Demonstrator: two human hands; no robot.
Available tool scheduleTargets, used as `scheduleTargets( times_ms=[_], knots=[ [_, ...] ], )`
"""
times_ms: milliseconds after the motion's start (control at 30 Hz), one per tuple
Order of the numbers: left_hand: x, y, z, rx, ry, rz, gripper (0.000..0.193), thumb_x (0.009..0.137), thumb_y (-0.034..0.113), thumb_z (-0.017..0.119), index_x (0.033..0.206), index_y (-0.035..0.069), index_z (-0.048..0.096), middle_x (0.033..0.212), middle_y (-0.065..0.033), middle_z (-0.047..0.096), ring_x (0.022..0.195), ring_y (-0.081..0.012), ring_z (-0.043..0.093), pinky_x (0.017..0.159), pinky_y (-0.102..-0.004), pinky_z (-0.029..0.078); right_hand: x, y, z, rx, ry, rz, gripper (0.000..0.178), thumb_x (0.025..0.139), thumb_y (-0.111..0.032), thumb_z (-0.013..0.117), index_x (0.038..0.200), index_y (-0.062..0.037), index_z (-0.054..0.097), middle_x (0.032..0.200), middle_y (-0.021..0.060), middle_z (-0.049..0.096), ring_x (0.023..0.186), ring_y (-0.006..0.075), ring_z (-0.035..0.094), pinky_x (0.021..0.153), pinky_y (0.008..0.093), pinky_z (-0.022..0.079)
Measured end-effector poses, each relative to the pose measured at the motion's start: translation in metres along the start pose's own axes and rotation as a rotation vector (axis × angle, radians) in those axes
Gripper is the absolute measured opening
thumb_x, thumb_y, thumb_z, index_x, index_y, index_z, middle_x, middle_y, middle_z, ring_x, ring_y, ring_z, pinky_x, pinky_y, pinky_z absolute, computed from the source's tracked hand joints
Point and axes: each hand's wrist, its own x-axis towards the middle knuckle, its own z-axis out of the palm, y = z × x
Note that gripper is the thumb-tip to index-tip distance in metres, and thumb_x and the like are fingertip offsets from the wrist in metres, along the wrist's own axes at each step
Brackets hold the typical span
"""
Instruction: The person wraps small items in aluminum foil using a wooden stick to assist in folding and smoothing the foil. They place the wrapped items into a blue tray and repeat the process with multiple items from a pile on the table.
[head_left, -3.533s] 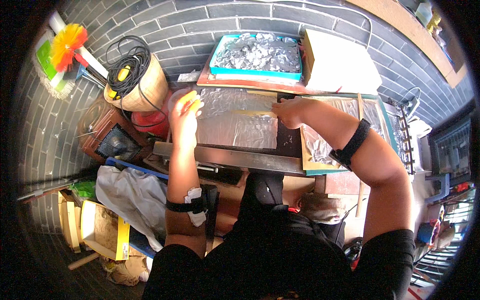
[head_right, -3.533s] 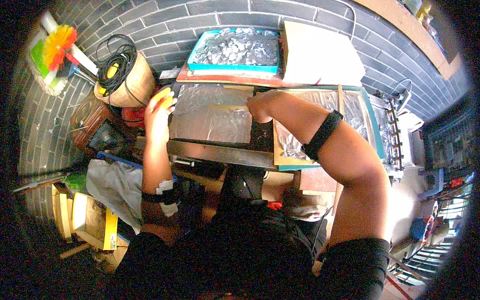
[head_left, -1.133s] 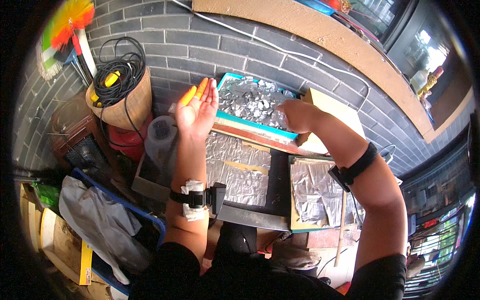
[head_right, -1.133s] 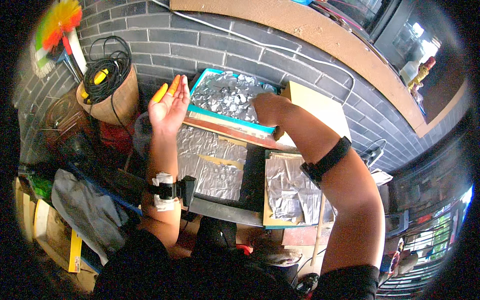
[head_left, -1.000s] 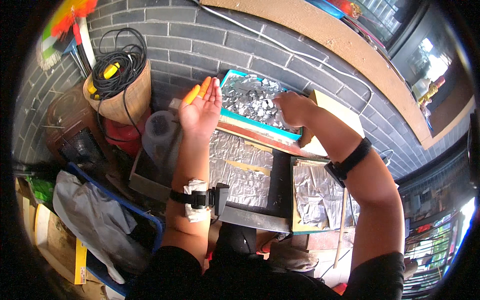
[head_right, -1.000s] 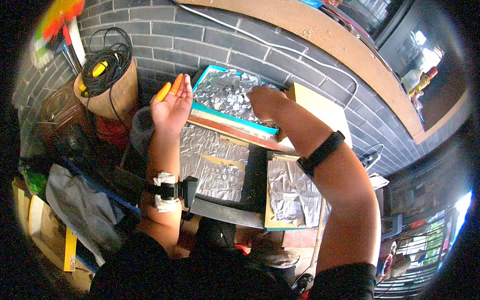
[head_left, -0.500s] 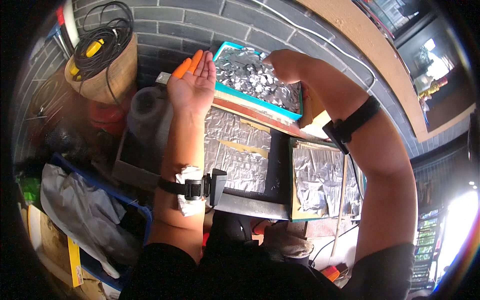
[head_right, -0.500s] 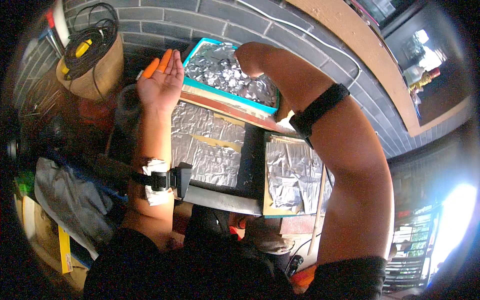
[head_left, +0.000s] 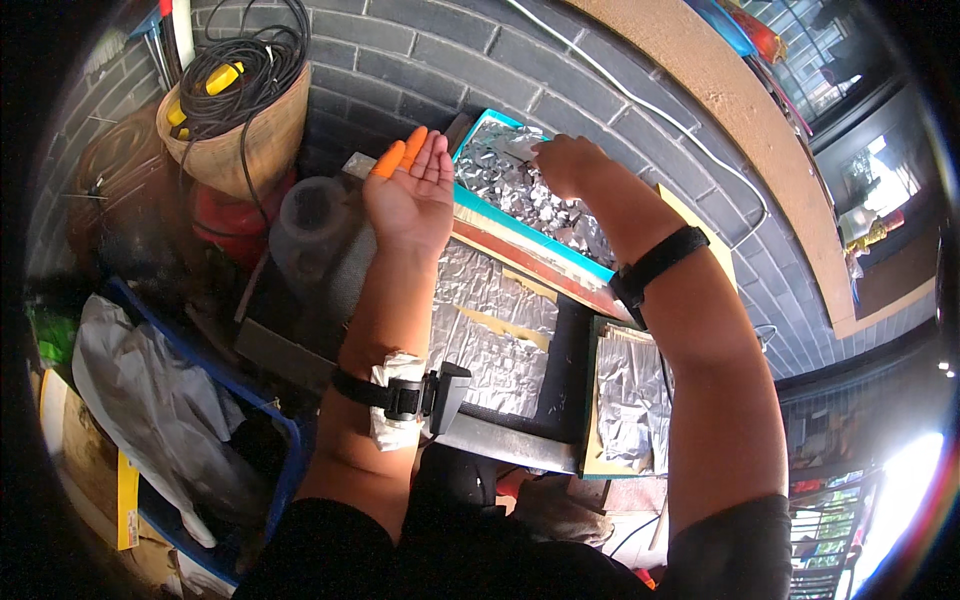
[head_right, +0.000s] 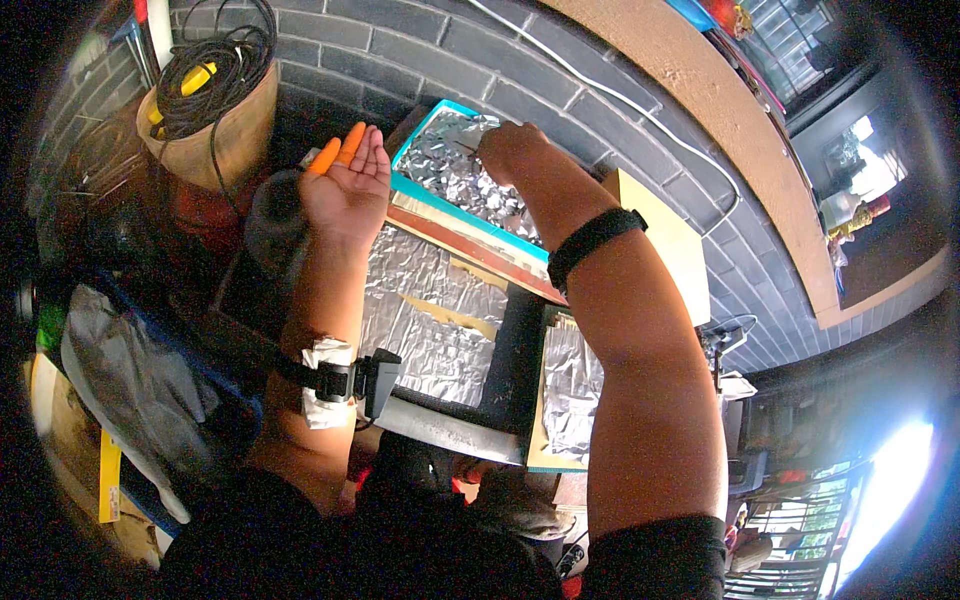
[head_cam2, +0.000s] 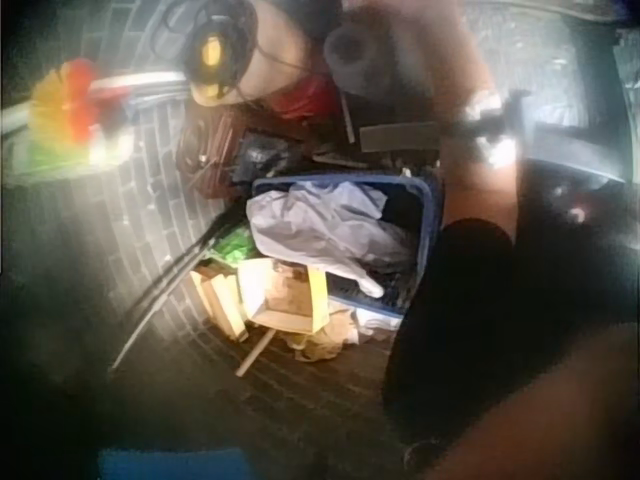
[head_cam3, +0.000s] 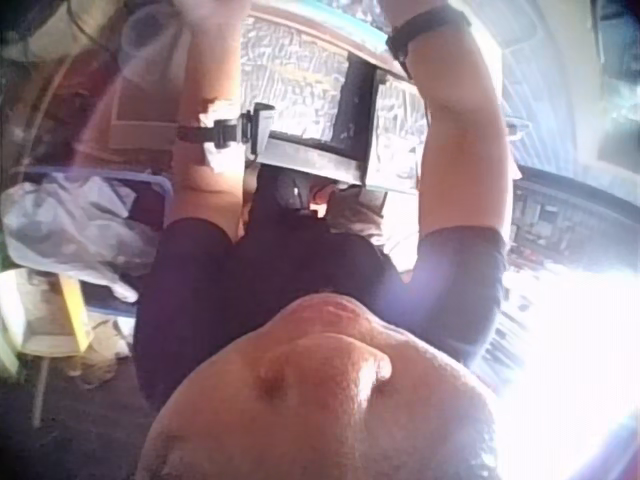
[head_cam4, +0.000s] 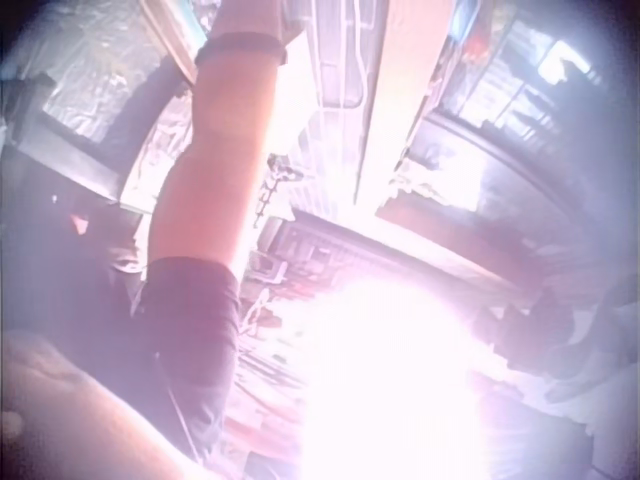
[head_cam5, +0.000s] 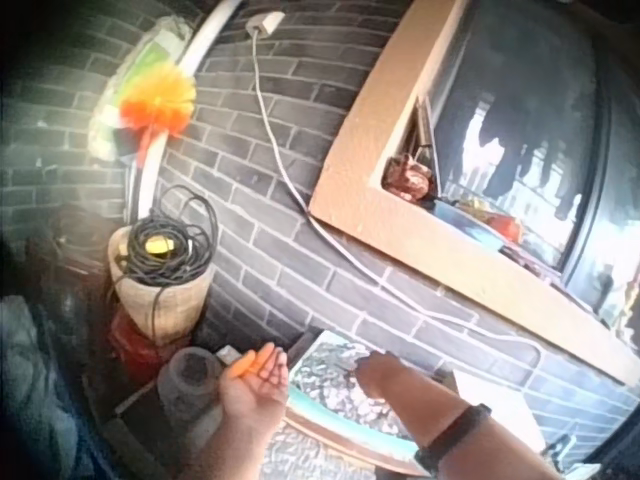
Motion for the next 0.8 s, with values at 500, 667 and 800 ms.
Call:
scheduleTargets(
  times_ms=[500,667,800],
  knots=[
    [-0.004,-0.005,0.002,0.031,-0.034,-0.041,0.032,0.088,0.021,0.053,0.107,-0.004,0.061,0.107,-0.0116,0.062,0.101,-0.0211,0.056,0.091,-0.0309,0.043,-0.006,0.024,0.009,0.605,0.433,-0.009,0.058,0.07,0.012,0.045,0.124,-0.007,0.055,0.128,0.0185,0.052,0.12,0.0323,0.05,0.102,0.0348,0.039],
    [-0.003,-0.009,0.001,0.039,-0.045,-0.067,0.033,0.088,0.021,0.054,0.108,-0.004,0.06,0.106,-0.0112,0.062,0.102,-0.0209,0.055,0.091,-0.0306,0.042,-0.011,0.047,0.027,0.515,0.308,-0.024,0.048,0.073,-0.003,0.057,0.12,-0.012,0.059,0.12,0.0197,0.058,0.112,0.036,0.055,0.095,0.0407,0.045],
    [-0.002,-0.01,-0.002,0.062,-0.092,-0.072,0.031,0.084,0.022,0.06,0.104,-0.002,0.061,0.102,-0.0099,0.061,0.095,-0.0199,0.057,0.086,-0.0288,0.045,-0.012,0.037,0.027,0.543,0.219,0.125,0.036,0.083,-0.032,0.06,0.11,-0.0073,0.064,0.111,0.019,0.062,0.104,0.0361,0.059,0.092,0.0417,0.046]
  ],
)
